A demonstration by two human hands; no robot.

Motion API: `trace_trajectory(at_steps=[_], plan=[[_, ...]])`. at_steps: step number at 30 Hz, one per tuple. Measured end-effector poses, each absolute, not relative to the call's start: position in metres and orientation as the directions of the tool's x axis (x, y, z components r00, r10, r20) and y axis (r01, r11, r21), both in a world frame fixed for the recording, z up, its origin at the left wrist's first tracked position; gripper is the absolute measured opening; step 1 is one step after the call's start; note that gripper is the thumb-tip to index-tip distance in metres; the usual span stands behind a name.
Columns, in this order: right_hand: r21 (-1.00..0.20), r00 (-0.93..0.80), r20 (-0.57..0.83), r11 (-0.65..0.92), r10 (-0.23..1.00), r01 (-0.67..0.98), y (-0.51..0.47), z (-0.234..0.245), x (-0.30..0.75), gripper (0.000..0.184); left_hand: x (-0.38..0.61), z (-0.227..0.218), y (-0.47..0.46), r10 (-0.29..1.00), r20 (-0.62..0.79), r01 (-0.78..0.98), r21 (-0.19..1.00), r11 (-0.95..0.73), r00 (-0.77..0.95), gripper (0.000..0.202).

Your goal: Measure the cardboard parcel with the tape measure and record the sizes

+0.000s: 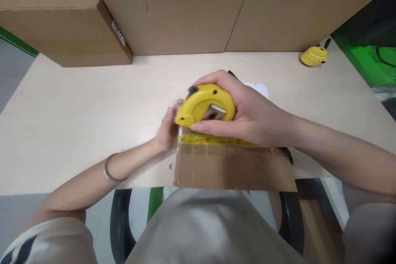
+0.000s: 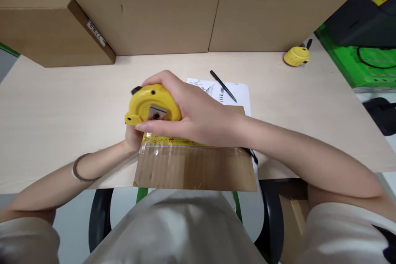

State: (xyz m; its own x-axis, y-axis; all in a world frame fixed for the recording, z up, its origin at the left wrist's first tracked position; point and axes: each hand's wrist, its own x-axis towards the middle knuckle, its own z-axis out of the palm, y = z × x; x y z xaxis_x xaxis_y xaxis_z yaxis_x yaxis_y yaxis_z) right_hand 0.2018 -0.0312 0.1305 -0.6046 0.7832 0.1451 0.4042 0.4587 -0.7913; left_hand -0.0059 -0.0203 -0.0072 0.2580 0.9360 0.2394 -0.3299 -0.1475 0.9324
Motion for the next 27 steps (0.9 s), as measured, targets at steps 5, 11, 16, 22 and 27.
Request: trace_trajectory(at_steps=[5, 11, 16, 22, 27], plan=[[-0.631, -0.713, 0.060, 0.580, 0.699, 0.516, -0.031, 0.133, 0.183, 0.034, -0.008, -0.006, -0.018, 0.944, 0.181, -0.351, 0.933, -0.077, 0.275, 0.066], [-0.566, -0.626, 0.060, 0.543, 0.778, 0.620, -0.051, 0.124, 0.225, 0.040, -0.019, -0.015, -0.008, 0.787, 0.473, -0.282, 0.878, -0.387, 0.396, 0.043], [-0.525, -0.543, 0.024, 0.473, 0.839, 0.708, -0.072, 0.132, 0.316, 0.034, -0.022, -0.014, -0.005, 0.777, 0.484, -0.262, 0.874, -0.409, 0.403, 0.033], [-0.471, -0.377, 0.017, 0.340, 0.926, 0.814, -0.098, 0.125, 0.386, 0.035, -0.023, -0.013, -0.008, 0.824, 0.430, -0.258, 0.899, -0.354, 0.369, 0.036], [-0.517, -0.368, 0.010, 0.320, 0.930, 0.794, -0.100, 0.123, 0.377, 0.036, -0.024, -0.013, -0.011, 0.856, 0.394, -0.194, 0.918, -0.347, 0.334, 0.035]])
